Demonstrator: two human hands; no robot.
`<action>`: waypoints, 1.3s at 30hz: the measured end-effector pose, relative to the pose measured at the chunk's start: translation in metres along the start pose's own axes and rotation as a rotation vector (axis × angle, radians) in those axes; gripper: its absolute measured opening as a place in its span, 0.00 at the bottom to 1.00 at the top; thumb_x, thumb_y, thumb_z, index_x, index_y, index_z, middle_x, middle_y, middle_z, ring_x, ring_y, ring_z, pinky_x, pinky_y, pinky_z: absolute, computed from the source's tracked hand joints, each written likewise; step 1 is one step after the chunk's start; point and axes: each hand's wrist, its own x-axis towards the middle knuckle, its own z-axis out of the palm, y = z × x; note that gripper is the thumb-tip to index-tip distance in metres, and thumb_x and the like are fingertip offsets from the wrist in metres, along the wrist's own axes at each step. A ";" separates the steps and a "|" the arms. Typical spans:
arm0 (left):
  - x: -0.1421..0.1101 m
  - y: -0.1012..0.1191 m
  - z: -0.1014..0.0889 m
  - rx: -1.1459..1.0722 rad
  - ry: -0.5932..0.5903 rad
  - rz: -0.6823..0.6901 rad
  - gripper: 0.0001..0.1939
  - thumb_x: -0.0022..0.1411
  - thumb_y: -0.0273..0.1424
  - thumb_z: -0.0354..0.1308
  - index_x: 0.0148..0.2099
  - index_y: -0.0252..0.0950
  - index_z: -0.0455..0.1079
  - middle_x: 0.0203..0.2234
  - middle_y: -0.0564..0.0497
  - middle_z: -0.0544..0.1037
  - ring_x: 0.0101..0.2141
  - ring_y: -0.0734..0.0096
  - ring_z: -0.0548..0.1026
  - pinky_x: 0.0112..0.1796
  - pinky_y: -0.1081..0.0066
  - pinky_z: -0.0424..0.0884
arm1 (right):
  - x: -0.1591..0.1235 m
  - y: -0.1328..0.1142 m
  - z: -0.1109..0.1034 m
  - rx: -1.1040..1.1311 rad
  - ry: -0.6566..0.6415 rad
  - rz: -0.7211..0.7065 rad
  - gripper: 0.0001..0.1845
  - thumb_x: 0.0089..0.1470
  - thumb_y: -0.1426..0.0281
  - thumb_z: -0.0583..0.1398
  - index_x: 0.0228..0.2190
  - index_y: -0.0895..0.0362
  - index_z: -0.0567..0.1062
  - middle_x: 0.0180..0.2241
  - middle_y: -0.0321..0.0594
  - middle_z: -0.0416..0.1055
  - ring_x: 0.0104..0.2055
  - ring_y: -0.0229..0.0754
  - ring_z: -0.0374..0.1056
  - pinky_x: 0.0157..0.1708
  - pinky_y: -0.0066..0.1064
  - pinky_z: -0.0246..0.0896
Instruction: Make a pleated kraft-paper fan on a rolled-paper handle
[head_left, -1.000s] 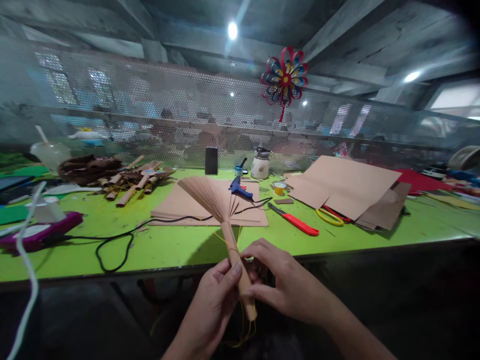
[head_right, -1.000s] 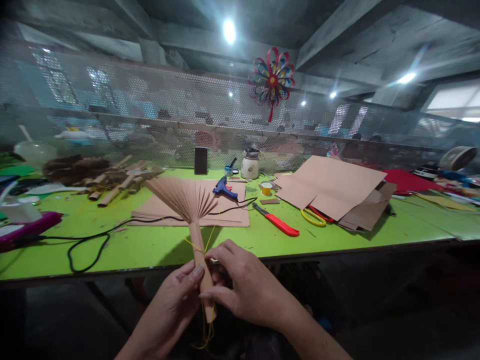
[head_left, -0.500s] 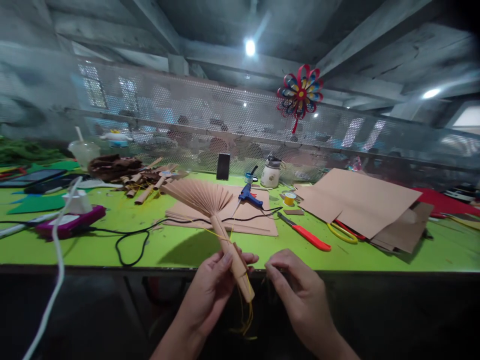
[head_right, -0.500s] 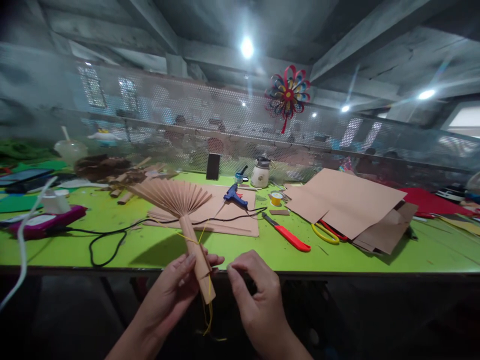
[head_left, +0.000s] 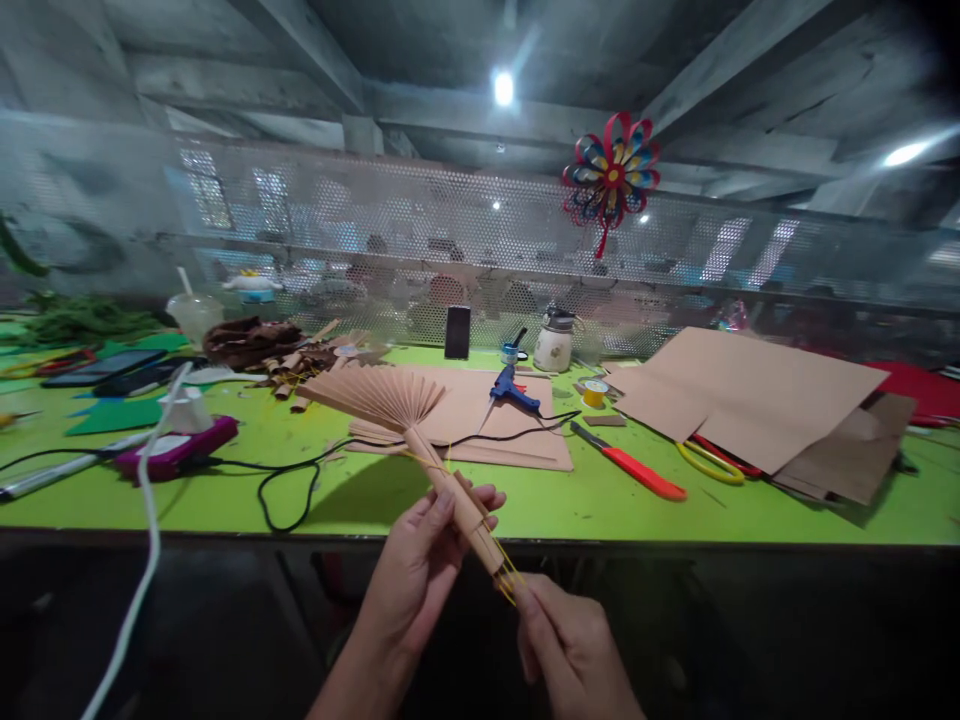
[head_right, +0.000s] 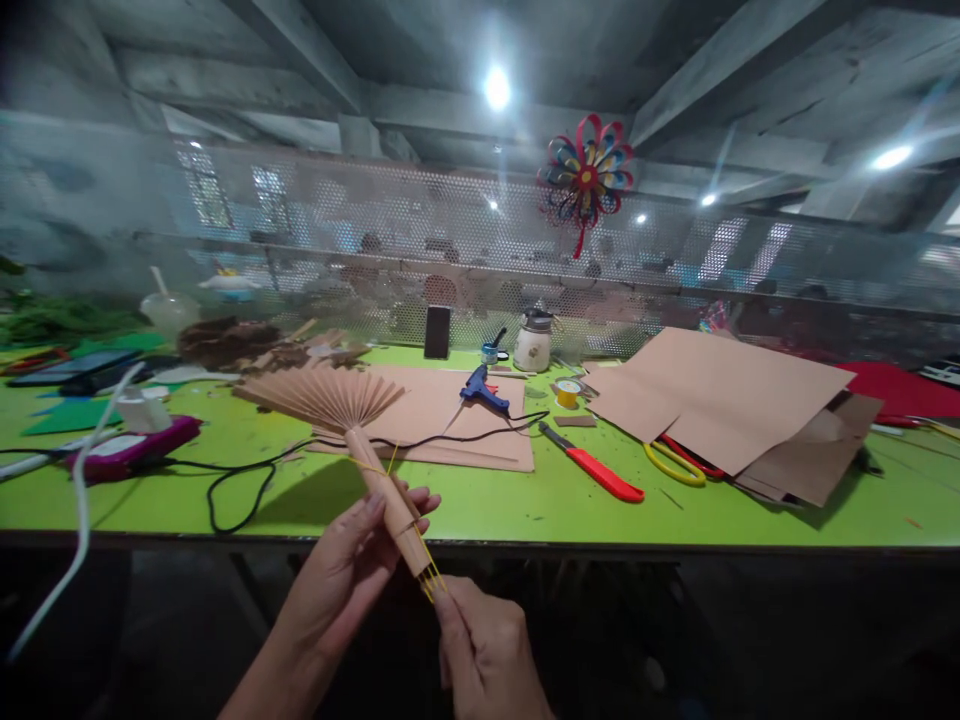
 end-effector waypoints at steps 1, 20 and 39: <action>0.001 -0.001 -0.001 -0.002 0.011 0.006 0.10 0.61 0.31 0.60 0.41 0.28 0.75 0.36 0.38 0.82 0.42 0.59 0.79 0.42 0.67 0.74 | -0.002 0.001 -0.001 -0.085 0.072 -0.129 0.18 0.65 0.66 0.48 0.39 0.59 0.76 0.18 0.33 0.62 0.20 0.34 0.60 0.24 0.26 0.55; -0.005 -0.013 0.008 -0.084 0.005 -0.039 0.06 0.58 0.29 0.63 0.37 0.30 0.75 0.32 0.43 0.82 0.36 0.65 0.80 0.38 0.72 0.77 | 0.004 -0.015 -0.003 -0.436 0.251 -0.900 0.10 0.58 0.78 0.57 0.26 0.61 0.75 0.36 0.47 0.79 0.38 0.42 0.69 0.33 0.28 0.71; -0.015 -0.029 0.020 -0.046 0.012 -0.101 0.07 0.59 0.31 0.62 0.38 0.32 0.72 0.33 0.49 0.78 0.33 0.61 0.80 0.36 0.62 0.78 | 0.000 0.007 0.022 -0.214 0.181 -0.745 0.17 0.64 0.73 0.47 0.24 0.56 0.64 0.19 0.35 0.65 0.22 0.34 0.62 0.25 0.25 0.63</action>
